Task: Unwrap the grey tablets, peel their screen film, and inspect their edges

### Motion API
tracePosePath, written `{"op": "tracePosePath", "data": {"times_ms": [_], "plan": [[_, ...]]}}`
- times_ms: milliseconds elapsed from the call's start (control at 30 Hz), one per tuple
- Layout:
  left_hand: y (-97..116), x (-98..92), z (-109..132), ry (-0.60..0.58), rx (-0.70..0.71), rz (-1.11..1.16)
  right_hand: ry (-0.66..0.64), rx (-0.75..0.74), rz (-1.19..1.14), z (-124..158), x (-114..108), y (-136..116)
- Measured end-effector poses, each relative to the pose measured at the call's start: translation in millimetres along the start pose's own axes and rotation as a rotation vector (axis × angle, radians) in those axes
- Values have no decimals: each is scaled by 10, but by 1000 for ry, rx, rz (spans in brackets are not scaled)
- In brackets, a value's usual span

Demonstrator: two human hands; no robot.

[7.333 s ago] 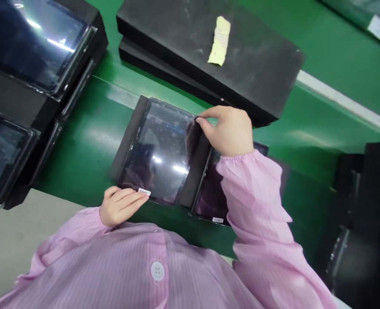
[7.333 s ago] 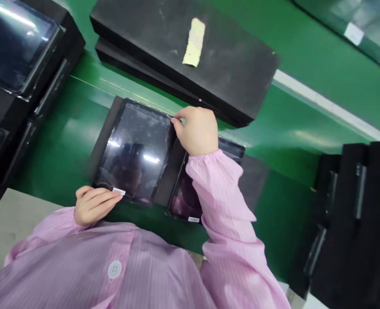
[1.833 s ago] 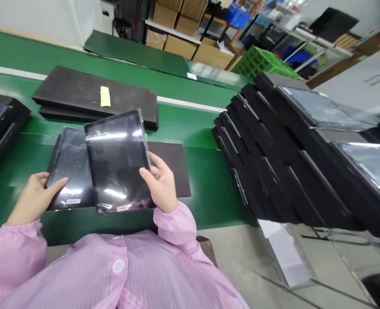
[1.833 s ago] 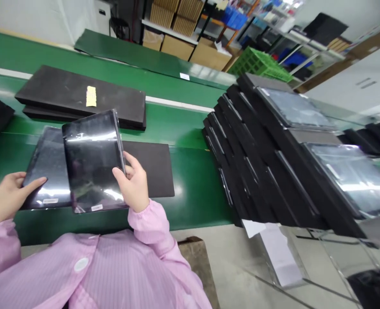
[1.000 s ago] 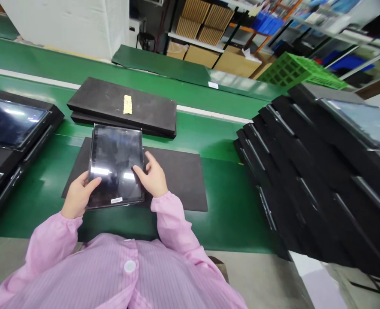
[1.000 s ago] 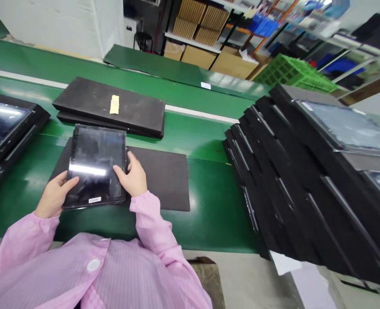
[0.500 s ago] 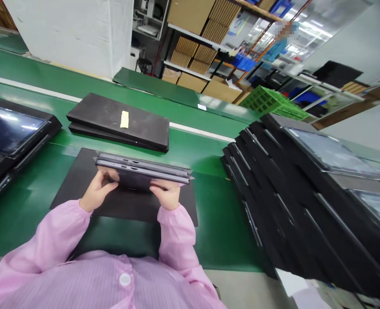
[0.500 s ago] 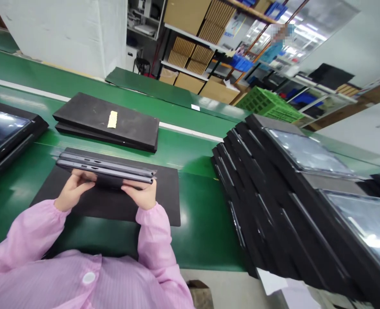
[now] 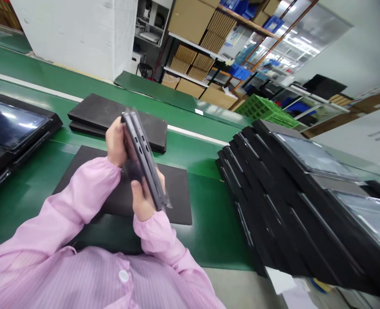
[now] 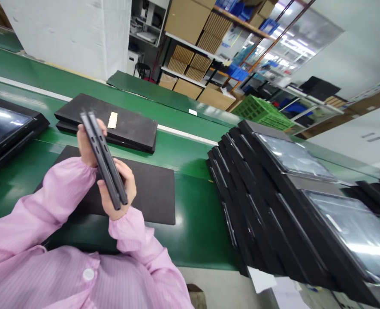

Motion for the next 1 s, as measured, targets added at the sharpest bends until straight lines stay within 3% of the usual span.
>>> {"op": "tracePosePath", "data": {"times_ms": [100,200,267,467,1000], "plan": [[-101,247,-248,-116,-5,67,-124,-29,-52,-40,72,-29],[-216,368,-270,-198,-75,97,-323,14,-139,-92,46,-39],[-268,410,-234,-236,-124,120,-381,42,-201,-134,-57,-75],[-278,532,-171,-330,-134,159,-379,173,-327,-288,-283,-92],[-369,596,-163,-327,-101,148,-376,225,-409,-347,-326,-32]]}}
Point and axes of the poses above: each hand's wrist, its own z-axis away from the middle knuckle, its own x-axis out of the palm, y = z × x, the point moved 7 cm from there along -z, towards the middle knuckle, and after that the axes turned 6 degrees about x, right-handed, at the moved point
